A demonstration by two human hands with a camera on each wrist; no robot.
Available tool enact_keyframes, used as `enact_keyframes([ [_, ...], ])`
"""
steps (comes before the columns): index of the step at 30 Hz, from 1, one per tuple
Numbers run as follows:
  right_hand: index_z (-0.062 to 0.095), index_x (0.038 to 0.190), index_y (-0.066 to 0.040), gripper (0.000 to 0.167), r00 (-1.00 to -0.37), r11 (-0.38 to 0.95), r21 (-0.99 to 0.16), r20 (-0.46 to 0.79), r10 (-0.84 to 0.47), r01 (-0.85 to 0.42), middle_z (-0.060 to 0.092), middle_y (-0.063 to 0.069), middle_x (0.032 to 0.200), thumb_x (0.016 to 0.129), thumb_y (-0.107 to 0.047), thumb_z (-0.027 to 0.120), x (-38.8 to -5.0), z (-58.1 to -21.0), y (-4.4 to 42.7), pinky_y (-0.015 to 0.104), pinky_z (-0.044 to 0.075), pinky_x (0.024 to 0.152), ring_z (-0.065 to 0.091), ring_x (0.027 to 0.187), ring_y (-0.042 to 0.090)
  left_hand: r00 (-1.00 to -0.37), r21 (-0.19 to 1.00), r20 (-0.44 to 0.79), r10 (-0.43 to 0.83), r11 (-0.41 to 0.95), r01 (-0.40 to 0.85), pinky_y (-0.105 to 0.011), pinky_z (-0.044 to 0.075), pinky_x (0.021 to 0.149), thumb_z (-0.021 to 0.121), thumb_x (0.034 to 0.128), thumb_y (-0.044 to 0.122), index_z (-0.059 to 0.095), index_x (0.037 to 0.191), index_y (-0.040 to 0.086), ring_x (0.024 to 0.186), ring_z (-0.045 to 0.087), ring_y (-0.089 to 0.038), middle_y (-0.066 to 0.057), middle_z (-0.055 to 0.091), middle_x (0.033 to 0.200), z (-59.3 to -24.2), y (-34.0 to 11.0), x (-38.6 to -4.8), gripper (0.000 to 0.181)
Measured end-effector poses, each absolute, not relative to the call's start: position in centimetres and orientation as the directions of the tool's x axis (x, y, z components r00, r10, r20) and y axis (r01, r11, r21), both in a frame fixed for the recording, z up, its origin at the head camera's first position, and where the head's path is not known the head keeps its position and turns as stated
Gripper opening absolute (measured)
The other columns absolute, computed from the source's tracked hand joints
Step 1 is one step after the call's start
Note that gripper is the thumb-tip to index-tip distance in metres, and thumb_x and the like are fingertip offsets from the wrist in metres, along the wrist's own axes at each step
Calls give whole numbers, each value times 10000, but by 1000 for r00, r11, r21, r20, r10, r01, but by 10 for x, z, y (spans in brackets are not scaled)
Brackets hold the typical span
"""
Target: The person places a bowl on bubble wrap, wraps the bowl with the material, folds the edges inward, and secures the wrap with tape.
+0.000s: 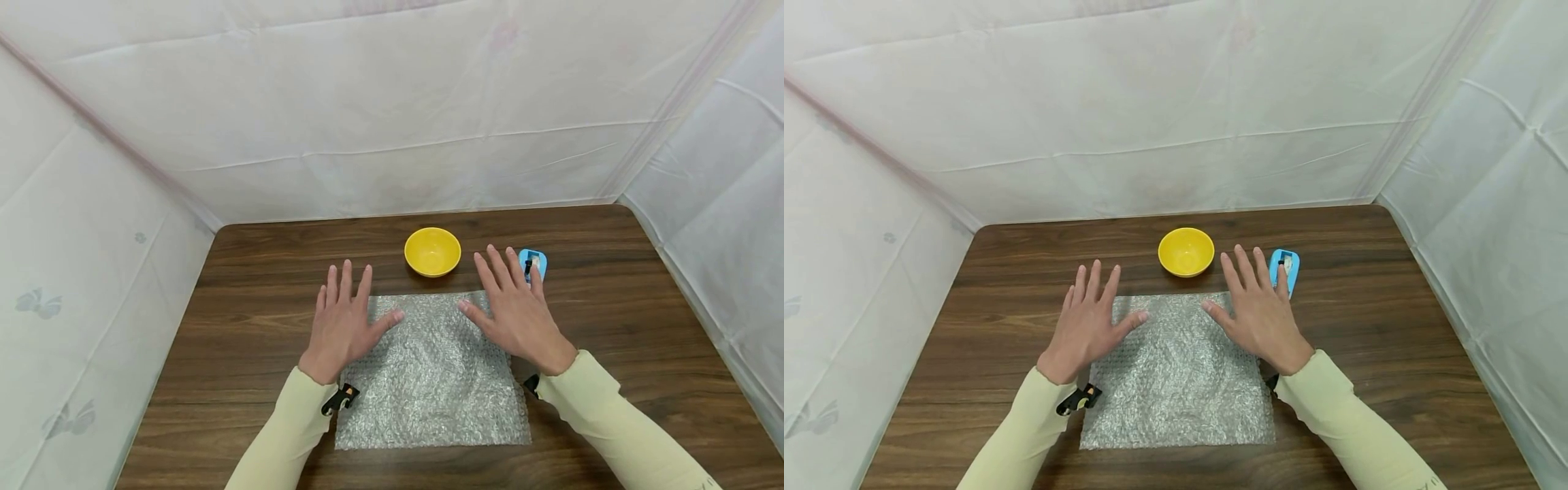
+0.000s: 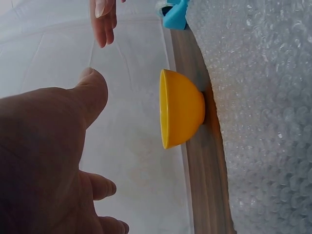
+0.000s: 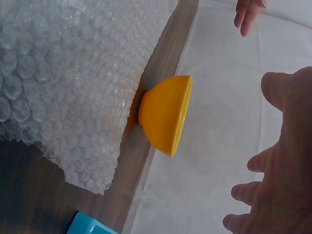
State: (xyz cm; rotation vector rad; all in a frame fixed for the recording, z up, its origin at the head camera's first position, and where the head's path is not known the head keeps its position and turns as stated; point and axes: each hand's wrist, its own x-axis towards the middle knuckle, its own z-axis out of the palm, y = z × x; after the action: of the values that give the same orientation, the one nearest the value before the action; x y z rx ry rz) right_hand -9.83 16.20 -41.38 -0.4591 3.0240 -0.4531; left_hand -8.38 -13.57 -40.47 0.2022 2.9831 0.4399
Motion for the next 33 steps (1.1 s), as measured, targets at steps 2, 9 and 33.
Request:
enact_keyframes([
  [2,100,1690,-154,917,-956,913,-297,-6,-293,-278,36,124,1776,1021,-613,527,-98,-415,162,768,20,1238,-17,1642,415,-984,294,-101,148,949,113,-655,145,1294,515,947,761,181,1681,161,1628,5,-464,-213,36,1752,-406,-136,-84,1005],
  [9,86,1691,-166,916,-957,915,-294,-9,-291,-276,25,111,1778,1023,-626,512,-97,-418,164,763,24,1241,-26,1645,401,-982,298,-117,148,948,107,-654,148,1294,532,942,755,176,1681,152,1630,0,-459,-214,31,1753,-409,-135,-83,1018],
  [33,120,1687,-144,904,-954,914,-290,-12,-301,-284,58,135,1773,1025,-599,535,-98,-421,164,775,42,1233,2,1640,423,-984,316,-112,138,944,96,-630,162,1300,570,938,730,211,1675,146,1632,8,-453,-212,18,1753,-420,-136,-75,1006],
])
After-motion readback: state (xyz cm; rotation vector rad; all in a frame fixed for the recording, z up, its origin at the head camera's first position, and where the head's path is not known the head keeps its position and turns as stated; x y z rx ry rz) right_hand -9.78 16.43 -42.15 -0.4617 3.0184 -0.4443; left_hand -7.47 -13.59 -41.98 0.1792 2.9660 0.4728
